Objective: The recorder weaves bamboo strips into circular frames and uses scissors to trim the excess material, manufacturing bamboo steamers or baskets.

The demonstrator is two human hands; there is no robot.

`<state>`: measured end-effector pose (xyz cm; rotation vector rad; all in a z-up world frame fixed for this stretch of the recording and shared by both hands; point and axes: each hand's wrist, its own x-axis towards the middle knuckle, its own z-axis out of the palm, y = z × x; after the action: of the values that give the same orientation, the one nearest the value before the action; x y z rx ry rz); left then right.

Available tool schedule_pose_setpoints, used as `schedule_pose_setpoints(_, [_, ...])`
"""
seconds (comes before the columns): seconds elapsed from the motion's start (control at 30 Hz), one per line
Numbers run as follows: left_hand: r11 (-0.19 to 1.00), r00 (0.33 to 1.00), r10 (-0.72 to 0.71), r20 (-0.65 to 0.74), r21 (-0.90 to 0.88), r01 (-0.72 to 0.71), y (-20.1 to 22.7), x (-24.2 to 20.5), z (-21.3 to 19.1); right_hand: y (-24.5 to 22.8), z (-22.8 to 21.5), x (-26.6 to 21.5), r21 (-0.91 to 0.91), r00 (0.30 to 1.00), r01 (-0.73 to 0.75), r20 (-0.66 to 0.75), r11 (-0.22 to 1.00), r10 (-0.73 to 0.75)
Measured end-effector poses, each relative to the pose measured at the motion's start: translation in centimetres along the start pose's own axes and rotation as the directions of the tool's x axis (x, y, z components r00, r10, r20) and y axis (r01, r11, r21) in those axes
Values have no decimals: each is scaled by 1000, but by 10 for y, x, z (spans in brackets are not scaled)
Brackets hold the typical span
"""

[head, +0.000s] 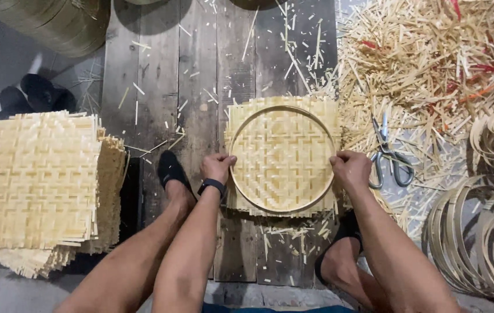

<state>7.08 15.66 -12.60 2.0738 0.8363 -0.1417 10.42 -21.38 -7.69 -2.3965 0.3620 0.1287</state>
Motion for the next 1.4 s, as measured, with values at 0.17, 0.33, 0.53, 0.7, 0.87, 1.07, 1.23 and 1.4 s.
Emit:
schedule_pose_setpoints(0.17, [999,999,32,-11,-29,-32,-28,27,12,4,7,3,-33,999,-4,-43,999,3])
schedule_pose_setpoints(0.33, [995,994,-48,97,-79,56,-42,47,18,24,17,21,-21,999,-27,-23,999,27])
schedule_pose_setpoints(0.53, [861,919,-160,361,-404,309,-60,76,33,41,18,33,14,1000,-4,23,1000,3])
schedule_pose_setpoints(0.7, [853,892,-141,429,-404,330,-32,76,12,19,16,23,40,998,-11,66,999,8])
schedule_pose_setpoints(0.87, [907,937,264,228,272,-321,108,47,-8,-112,3,-59,-278,812,555,383,784,-440])
schedule_pose_setpoints(1.07, [437,434,833,342,73,-897,132,105,84,-59,84,-102,-311,529,847,397,432,-750])
schedule_pose_setpoints(1.23, [921,792,388,471,-167,-352,106,119,121,-58,78,-104,-293,542,836,303,464,-784])
schedule_pose_setpoints(1.4, [830,716,557,422,-319,-458,120,121,108,-80,53,-13,-44,611,668,602,742,-514])
